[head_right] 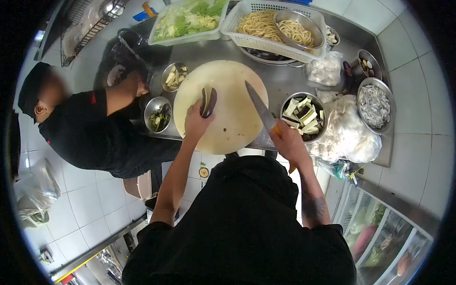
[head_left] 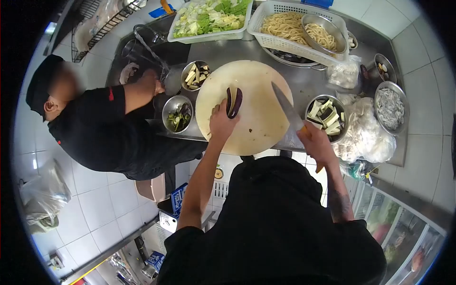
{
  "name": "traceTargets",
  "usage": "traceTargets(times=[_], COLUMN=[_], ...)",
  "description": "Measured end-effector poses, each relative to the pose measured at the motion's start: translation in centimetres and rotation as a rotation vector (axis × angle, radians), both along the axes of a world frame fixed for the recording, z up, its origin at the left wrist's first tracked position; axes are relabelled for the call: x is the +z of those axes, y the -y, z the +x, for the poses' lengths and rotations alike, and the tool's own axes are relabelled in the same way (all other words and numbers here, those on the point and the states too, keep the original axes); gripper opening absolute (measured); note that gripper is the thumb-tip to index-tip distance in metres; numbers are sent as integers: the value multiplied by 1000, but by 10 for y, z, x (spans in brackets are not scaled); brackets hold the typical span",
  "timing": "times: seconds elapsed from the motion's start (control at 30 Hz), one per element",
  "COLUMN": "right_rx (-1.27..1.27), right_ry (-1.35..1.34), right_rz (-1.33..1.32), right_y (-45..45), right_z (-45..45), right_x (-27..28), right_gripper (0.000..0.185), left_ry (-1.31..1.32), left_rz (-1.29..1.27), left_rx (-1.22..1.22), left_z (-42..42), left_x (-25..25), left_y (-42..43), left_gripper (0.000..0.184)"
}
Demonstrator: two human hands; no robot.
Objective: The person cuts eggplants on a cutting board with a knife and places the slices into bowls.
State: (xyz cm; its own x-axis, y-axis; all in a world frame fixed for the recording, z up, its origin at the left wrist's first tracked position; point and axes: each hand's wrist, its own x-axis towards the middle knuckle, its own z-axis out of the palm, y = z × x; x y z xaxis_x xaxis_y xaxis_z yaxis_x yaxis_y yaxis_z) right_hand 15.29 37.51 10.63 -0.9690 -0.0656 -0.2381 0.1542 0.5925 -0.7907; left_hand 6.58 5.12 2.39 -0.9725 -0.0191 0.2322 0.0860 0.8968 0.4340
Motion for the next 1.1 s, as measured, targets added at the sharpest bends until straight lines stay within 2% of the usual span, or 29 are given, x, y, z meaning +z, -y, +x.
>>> traceTargets(times=[0.03, 0.1, 0.13, 0.2, 0.3, 0.33, 0.37, 0.43, 0.5, 0.57, 0.63, 0.67, 0.7, 0.77, 0.8, 0.83, 0.9, 0.97, 1.03, 1.1], right_rx=[-12, 10, -7, -33, -92, -109, -124, -109, -38, 14, 36, 39, 17, 45, 25, 30, 20, 31, 34, 34], right_ry=[-1, 23, 43, -24, -125, -117, -102, -83, -156, -190, -112, -70, -25, -155, -81, -85, -83, -68, -56, -111], right_rz=[-3, 48, 12, -3, -65, -53, -40, 3, 93, 104, 103, 52, 32, 89, 81, 81, 45, 39, 39, 51], right_y=[4, 8, 8, 8, 7, 6, 5, 3, -1, -1, 5, 14, 10, 9, 13, 15, 17, 15, 12, 12], right_z=[3, 8, 11, 15, 14, 11, 10, 6, 7, 11, 10, 9, 12, 13, 12, 11, 11, 12, 12, 11], right_x=[2, 9, 9, 21, 26, 27, 28, 23, 13, -2, 1, 3, 5, -8, 2, 2, 1, -1, -1, 2], right_gripper=[43, 40, 37, 36, 28, 25, 22, 21, 20, 21, 21, 20, 20, 20, 23, 23, 24, 26, 27, 25], left_ry=[-1, 217, 222, 454, 571, 452, 465, 172, 129, 165, 214, 442, 447, 494, 549, 543, 632, 587, 663, 594], left_rz=[-3, 298, 296, 1058, 910, 758, 762, 290, 245, 253, 411, 474, 470, 1000, 1082, 1082, 1260, 1249, 1340, 1248], left_rx=[-12, -13, -27, -82, -172, -276, -272, -406, -377, -390, -321, -199, -220, -140, -75, -72, -20, -22, -7, -80], left_z=[-5, -14, -15, -14, -12, -9, -4, 1, 2, 5, 5, 5, 3, -1, 2, -1, -3, -2, -8, -11], left_x=[-3, -1, 3, 15, 33, 30, 21, -2, -12, -1, 18, 38, 36, 27, 39, 38, 38, 43, 47, 52], left_y=[0, 3, 7, 16, 20, 14, 13, 9, -1, -1, -3, -3, 2, 10, 11, 19, 28, 27, 33, 34], left_gripper=[53, 51, 51, 47, 46, 49, 49, 53, 52, 47, 44, 44, 44, 40, 37, 37, 35, 33, 29, 27])
